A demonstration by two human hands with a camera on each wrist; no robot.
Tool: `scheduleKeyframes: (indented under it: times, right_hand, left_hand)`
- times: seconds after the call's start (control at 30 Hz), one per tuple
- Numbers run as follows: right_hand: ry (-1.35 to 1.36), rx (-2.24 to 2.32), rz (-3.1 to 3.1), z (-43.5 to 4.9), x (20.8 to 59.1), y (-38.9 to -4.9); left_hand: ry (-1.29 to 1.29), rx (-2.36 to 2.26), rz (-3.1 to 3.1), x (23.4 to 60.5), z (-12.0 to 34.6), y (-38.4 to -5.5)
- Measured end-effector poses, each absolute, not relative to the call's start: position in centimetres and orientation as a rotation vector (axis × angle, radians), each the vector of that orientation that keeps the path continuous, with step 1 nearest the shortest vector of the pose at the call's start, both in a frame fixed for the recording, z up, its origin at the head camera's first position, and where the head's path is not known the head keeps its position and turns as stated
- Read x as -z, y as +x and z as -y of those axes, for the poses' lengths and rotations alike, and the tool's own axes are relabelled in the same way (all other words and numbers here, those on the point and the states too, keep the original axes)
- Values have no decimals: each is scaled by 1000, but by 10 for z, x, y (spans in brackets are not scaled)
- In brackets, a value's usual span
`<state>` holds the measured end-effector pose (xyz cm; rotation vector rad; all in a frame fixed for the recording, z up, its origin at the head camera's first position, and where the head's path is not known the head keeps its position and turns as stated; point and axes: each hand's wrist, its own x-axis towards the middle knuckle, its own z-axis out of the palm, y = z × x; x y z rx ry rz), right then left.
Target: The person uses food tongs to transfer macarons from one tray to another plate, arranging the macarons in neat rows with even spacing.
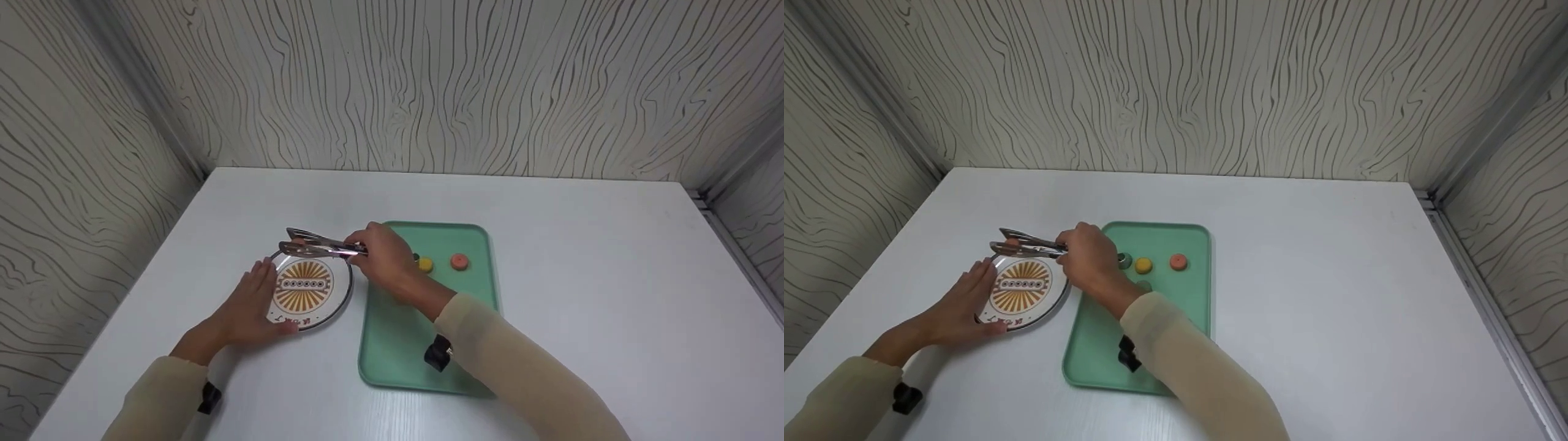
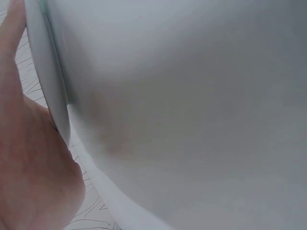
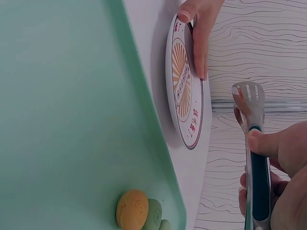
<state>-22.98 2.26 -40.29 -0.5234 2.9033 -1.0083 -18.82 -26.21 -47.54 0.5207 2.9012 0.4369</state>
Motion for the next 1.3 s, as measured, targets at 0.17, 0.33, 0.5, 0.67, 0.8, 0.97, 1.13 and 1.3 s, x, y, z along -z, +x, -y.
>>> scheduleKeyframes:
  times: [0.17, 0.33, 0.5, 0.67, 0.8, 0.97, 1.13, 1.3]
  right_hand:
    - [-547, 969, -2931, -14, 408, -233]
    - [-552, 988, -2928, -5, 413, -232]
    - [-558, 980, -2935, 0, 420, -231]
    - [-540, 966, -2938, 1, 426, -232]
    - [-522, 943, -2940, 3, 429, -233]
    - [-506, 919, -2949, 6, 434, -234]
    - [-479, 876, -2951, 9, 436, -233]
    - [-486, 819, -2976, 11, 437, -233]
  left_hand:
    - [510, -439, -2892, 475, 262, -189]
    - [505, -459, -2885, 475, 262, -189]
    - [536, -448, -2891, 474, 262, -188]
    - [559, -460, -2897, 473, 262, -188]
    - [553, -463, -2894, 474, 262, -188]
    - [560, -461, -2903, 474, 263, -188]
    - [566, -450, -2902, 473, 263, -188]
    - [563, -445, -2905, 473, 262, -188]
